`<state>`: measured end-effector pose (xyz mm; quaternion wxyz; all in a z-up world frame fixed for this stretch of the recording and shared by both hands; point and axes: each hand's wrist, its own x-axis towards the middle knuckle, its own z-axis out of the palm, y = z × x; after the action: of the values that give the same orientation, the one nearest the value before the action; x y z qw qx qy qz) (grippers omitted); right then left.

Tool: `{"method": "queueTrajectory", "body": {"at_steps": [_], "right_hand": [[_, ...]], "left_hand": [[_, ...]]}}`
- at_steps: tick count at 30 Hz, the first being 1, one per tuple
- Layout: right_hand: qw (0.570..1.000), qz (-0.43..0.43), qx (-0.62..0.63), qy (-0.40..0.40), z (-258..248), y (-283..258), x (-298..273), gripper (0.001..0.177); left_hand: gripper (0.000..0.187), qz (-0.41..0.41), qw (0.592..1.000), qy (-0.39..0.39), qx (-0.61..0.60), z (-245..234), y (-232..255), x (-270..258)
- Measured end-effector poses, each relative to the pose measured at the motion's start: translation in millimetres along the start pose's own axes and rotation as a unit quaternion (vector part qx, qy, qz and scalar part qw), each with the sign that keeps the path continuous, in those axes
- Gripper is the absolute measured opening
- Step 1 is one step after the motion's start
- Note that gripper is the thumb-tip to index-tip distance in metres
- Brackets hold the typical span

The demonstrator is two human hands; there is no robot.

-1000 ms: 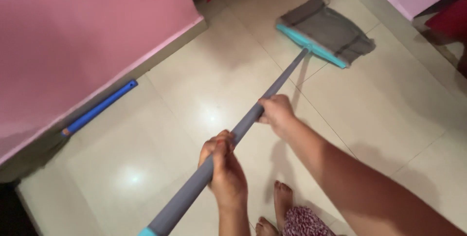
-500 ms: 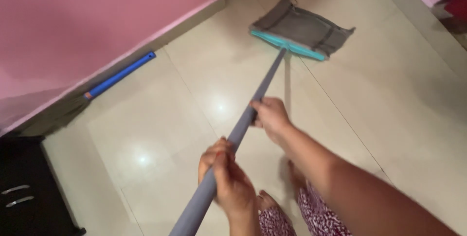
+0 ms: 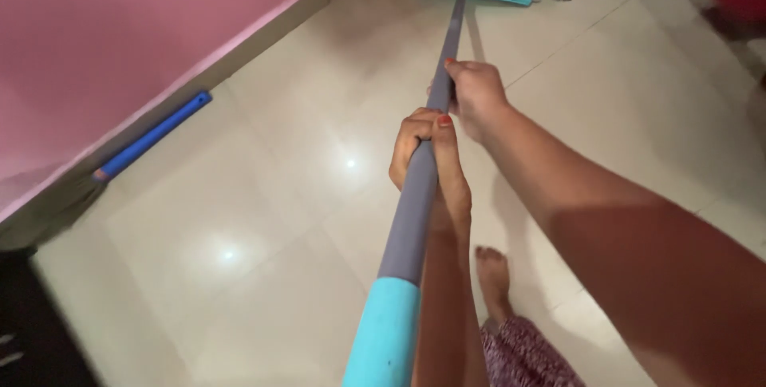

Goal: Mop the floor using a long-handled wiper and a cleaning cloth.

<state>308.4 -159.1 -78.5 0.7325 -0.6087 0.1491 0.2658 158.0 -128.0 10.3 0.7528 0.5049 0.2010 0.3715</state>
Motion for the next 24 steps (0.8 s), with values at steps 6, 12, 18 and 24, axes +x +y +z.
{"method": "queueTrajectory", "body": {"at_steps": [6, 12, 18, 24], "right_hand": [[0.985, 0.121, 0.12, 0.034, -14.5, -60.3, 43.9, 0.017], [0.968, 0.111, 0.2, -0.105, -45.8, -120.9, 55.2, 0.039], [0.98, 0.077, 0.176, -0.05, -40.0, -126.5, 56.7, 0.026], [0.982, 0.13, 0.134, 0.009, -50.6, -87.8, -11.0, 0.023]], "left_hand": [[0.015, 0.012, 1.0, -0.026, -0.003, 66.2, -81.6, 50.5], [0.013, 0.163, 0.973, -0.13, 0.094, 125.5, -126.3, 108.3], [0.017, 0.063, 0.965, -0.233, 0.101, 116.9, -114.6, 126.9], [0.017, 0.126, 0.961, -0.192, 0.153, 80.4, -93.3, 55.2]]}}
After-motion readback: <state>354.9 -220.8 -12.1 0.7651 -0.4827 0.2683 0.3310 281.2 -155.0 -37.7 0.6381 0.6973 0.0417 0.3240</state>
